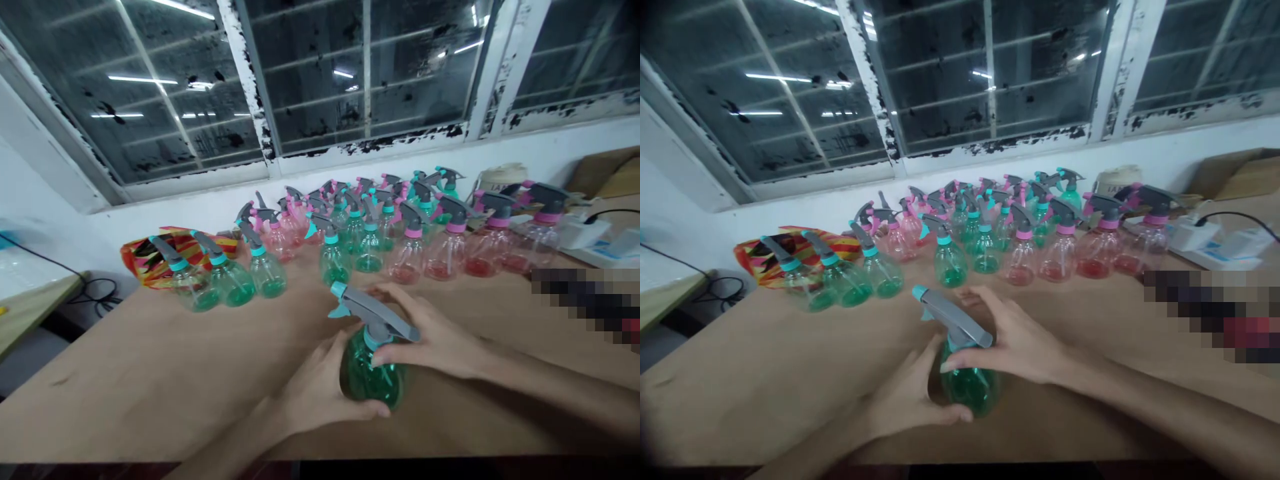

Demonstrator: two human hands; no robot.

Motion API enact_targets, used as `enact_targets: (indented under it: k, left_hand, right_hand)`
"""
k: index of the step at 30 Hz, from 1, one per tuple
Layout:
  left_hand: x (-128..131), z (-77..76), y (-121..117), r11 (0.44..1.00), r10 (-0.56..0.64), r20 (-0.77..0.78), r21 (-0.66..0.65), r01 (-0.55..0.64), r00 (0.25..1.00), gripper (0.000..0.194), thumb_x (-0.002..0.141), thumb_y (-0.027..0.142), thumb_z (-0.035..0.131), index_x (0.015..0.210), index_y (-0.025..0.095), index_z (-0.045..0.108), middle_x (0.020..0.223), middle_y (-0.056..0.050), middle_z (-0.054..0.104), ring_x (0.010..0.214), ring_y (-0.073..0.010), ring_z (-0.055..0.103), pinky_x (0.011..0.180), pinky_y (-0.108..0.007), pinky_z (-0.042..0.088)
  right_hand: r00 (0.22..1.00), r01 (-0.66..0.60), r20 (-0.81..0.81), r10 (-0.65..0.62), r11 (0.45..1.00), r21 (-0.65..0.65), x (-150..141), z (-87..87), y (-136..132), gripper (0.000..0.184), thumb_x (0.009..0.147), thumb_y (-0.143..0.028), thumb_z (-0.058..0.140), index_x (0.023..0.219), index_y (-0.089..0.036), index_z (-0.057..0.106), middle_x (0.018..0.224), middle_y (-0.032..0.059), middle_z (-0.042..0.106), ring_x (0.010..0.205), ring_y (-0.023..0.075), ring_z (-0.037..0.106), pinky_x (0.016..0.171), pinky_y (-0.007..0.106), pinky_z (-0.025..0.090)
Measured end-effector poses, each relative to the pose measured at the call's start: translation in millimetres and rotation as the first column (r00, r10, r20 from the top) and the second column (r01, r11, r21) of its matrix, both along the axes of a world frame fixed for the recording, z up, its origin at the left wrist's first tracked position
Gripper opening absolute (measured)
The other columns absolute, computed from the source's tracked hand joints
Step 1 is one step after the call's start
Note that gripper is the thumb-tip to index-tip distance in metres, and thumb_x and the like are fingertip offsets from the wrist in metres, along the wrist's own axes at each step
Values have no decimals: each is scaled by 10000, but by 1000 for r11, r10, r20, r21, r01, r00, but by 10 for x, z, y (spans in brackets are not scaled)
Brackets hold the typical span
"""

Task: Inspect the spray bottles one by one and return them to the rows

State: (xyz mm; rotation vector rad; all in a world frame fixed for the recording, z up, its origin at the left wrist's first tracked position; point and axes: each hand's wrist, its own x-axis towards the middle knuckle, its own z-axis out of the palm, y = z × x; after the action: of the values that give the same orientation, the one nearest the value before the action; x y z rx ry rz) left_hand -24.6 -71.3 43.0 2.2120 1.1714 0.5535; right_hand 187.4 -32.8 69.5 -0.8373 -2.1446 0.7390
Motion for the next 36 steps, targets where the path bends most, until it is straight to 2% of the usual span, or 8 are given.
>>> enact_targets:
  k: [2,6,11,17,20,25,31,36]
  left_hand:
    - [123,2,73,999,-42,21,-2,42,999,970,652,478,798,1441,283,268,1380,-111,474,1215,-383,487,972,-550,409]
    - [313,-5,230,998,-63,50,-8,63,997,954,623,469,827,1413,261,335,1378,-98,480,1245,-363,457,989,-517,408]
    - [388,-16,394,990,-140,26,20,140,990,928,627,490,817,1395,247,355,1304,-90,544,1182,-342,521,976,-477,422]
    - [109,-185,565,978,-152,-107,129,165,983,951,692,662,684,1435,220,288,1418,-136,432,1282,-370,410,1059,-526,307]
    - [-119,-204,685,973,-131,-182,166,161,975,889,793,709,529,1449,176,255,1468,-162,357,1332,-356,340,1085,-532,254]
    - [-311,-161,811,973,-54,-245,206,106,968,824,849,713,417,1448,176,240,1475,-161,346,1346,-340,322,1087,-539,247]
    - [-283,-250,799,954,-74,-280,260,149,957,855,835,711,463,1429,128,265,1463,-193,358,1365,-316,298,1113,-503,226]
    - [-283,-281,797,950,-70,-304,270,156,950,893,818,671,542,1451,132,217,1477,-186,337,1373,-315,283,1113,-505,237]
  right_hand:
    - [987,-99,-132,90,993,-61,62,6,75,681,717,-454,717,1300,-299,398,1304,78,566,1201,257,535,978,443,444]
    - [957,-124,-277,87,986,-116,95,17,153,567,765,-355,681,1282,-304,455,1255,61,588,1165,237,558,977,435,455]
    - [963,-133,-249,104,986,-103,94,13,217,341,812,-222,549,1139,-301,605,1127,31,647,867,193,662,913,432,502]
    - [973,-26,-227,29,1000,17,11,22,348,352,733,-171,510,1029,-306,643,1003,27,661,866,222,641,801,408,534]
    - [978,-20,-210,11,999,-42,-47,37,436,321,731,-178,515,1002,-300,635,886,15,660,649,181,614,610,337,539]
    - [981,-10,-194,-7,996,-91,-115,25,560,145,793,-218,516,891,-281,602,563,-52,525,408,125,447,373,252,393]
    - [978,-45,-202,43,999,-2,-173,25,648,177,836,-238,552,998,-291,599,946,2,666,816,196,645,734,347,532]
    - [980,-1,-201,-5,1000,-27,-187,46,610,71,857,-275,561,915,-294,598,864,-6,666,791,195,653,745,360,532]
